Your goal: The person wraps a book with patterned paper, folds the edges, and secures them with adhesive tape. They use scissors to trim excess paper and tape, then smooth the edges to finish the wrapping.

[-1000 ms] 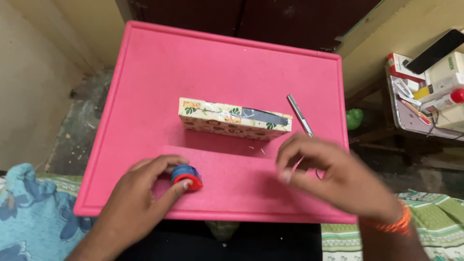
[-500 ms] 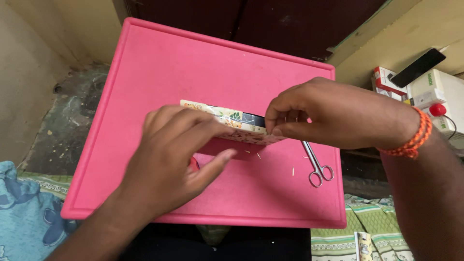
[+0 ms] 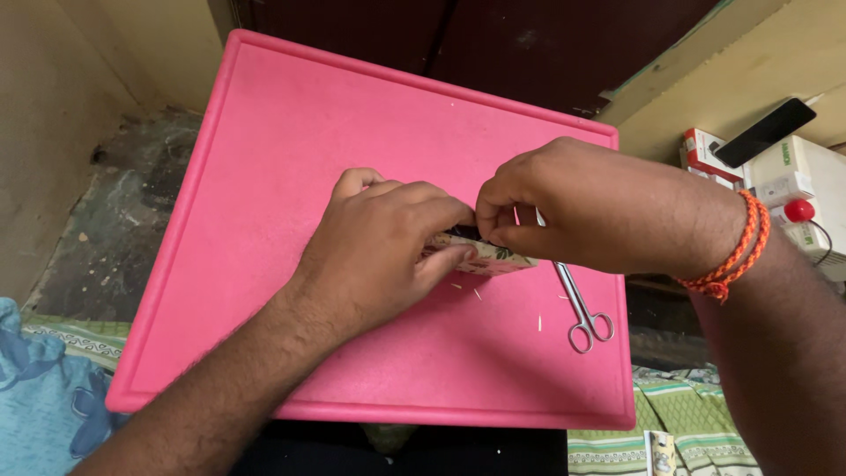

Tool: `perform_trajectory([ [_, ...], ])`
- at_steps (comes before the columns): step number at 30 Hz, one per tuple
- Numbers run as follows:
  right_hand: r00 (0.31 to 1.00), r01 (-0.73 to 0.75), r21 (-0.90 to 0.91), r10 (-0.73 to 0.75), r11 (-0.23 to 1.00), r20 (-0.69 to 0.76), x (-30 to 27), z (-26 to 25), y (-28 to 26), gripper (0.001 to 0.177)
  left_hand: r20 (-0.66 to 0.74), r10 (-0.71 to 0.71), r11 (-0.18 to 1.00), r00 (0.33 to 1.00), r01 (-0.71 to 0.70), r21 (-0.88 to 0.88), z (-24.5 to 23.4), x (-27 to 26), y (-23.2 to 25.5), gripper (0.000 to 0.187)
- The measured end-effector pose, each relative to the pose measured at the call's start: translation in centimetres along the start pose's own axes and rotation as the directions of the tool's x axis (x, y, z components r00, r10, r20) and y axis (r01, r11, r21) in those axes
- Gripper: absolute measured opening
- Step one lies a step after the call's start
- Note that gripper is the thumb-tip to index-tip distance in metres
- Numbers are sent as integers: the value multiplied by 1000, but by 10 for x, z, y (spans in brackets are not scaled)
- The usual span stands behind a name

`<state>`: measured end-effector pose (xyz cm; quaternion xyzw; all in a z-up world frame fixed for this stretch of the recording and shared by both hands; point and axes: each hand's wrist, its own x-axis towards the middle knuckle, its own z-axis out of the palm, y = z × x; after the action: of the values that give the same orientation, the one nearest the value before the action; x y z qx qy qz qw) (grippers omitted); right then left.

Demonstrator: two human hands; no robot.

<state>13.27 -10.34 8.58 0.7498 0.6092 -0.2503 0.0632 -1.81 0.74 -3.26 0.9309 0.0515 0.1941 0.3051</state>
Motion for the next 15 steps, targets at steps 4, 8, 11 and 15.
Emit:
perform_trajectory([
  [4,997,-75,-19,76,997,25,0,1,3,17,-23,30,999,999,-29,18,6,1,-5,21],
  [8,996,54,43,-50,998,-73,1,7,10,17,-180,219,973,959,-201,116,12,-4,-11,21],
  [11,991,80,71,-72,994,-112,-1,12,17,17,-198,260,962,945,-236,137,15,-7,-16,22],
  [15,991,70,68,-62,995,-116,-4,13,20,15,-206,281,956,937,-254,145,18,-7,-19,23],
])
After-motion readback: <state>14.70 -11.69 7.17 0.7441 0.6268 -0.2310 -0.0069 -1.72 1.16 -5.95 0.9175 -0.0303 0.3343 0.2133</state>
